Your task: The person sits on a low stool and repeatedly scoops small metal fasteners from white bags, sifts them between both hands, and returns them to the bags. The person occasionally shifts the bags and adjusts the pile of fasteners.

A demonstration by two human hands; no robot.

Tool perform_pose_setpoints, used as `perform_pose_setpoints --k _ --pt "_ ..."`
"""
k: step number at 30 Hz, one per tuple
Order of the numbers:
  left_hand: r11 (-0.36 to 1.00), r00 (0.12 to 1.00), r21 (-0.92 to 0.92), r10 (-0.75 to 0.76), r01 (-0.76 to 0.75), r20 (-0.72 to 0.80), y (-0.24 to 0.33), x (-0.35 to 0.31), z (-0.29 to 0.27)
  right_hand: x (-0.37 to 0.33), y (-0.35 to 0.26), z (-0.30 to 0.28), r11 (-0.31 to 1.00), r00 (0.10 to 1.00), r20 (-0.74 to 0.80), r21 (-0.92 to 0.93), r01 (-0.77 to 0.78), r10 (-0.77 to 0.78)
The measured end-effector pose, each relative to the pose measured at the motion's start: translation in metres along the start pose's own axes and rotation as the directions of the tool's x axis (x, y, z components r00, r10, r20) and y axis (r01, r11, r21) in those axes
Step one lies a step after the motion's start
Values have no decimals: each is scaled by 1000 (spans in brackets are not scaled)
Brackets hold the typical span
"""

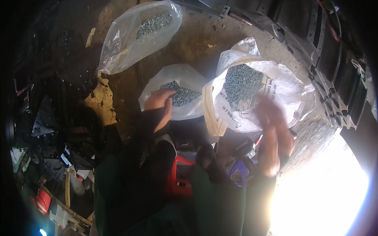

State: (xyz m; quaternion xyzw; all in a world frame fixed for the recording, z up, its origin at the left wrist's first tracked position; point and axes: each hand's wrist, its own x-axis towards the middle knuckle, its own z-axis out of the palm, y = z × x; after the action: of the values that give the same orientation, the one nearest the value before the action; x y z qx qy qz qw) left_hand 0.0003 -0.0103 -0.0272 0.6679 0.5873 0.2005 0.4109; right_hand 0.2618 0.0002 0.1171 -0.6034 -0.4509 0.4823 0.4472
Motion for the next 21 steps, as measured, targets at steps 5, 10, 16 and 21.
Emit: perform_pose_setpoints --k 5,10,16,21 --pt "961 990 267 37 -74 140 -20 12 44 -28 42 25 995 548 836 -20 93 -35" --pt "914 949 393 -204 96 241 -40 17 54 -27 160 110 774 916 400 -573 269 -21" --pt "903 999 429 32 -17 -28 -59 -9 73 -1 209 123 411 916 380 -820 399 -133" --pt "965 965 -4 -262 262 7 -65 -16 70 12 217 119 451 893 398 -850 272 211"
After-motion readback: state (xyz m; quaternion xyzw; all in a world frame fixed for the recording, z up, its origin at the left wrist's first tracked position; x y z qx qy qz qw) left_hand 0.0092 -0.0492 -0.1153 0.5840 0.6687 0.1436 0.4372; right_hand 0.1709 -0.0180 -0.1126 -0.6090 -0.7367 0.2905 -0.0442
